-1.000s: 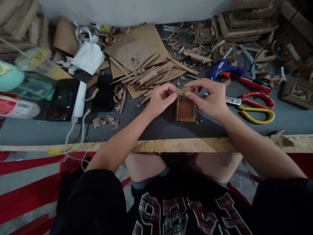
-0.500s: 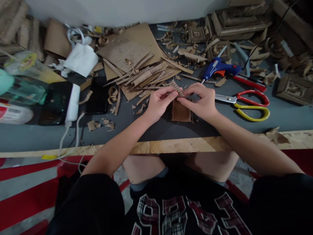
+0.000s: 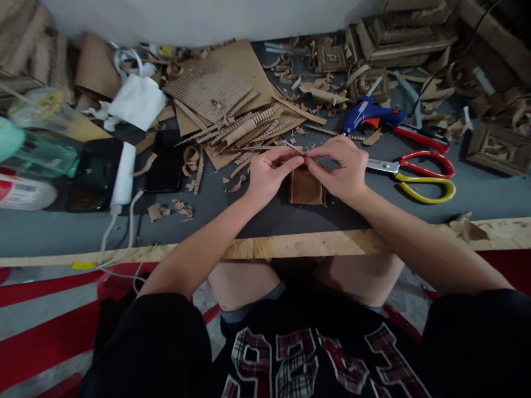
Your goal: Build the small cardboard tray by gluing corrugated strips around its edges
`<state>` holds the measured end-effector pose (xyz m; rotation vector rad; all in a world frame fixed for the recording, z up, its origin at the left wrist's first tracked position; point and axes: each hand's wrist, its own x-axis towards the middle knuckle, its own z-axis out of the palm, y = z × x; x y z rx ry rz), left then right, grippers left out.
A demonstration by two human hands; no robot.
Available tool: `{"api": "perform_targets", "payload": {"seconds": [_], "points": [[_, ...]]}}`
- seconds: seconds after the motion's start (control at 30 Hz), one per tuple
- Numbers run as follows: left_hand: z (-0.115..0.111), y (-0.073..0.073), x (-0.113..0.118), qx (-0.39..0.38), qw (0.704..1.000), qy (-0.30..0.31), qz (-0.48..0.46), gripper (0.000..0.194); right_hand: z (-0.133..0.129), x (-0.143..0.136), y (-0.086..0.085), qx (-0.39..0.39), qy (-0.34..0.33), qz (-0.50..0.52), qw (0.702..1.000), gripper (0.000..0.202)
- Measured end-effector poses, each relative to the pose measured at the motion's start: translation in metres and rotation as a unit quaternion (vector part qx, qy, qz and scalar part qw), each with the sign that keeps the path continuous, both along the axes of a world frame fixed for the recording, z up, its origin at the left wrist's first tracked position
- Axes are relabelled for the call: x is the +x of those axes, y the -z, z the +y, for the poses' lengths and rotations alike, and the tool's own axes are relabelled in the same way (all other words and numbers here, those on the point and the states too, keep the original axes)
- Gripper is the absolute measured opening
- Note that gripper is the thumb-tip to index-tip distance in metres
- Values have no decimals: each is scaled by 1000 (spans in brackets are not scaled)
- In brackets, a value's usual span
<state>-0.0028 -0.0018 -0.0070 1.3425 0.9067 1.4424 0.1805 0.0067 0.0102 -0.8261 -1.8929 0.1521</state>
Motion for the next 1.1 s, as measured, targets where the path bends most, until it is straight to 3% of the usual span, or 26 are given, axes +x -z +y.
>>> {"api": "perform_targets", "payload": {"seconds": [0.27, 0.57, 0.87, 1.1], "points": [[-2, -5, 1, -18, 1000, -10, 16, 37, 0, 1, 0, -21, -22, -10, 999, 14], [-2, -2, 1, -18, 1000, -11, 19, 34, 0, 3, 2, -27, -40, -18, 999, 16], [0, 0, 1, -18, 998, -24, 49, 41, -3, 1, 1, -28, 38, -68, 997, 12], [0, -1, 1, -37, 998, -20, 40, 44, 0, -2, 5, -17, 4, -51, 999, 13]]}}
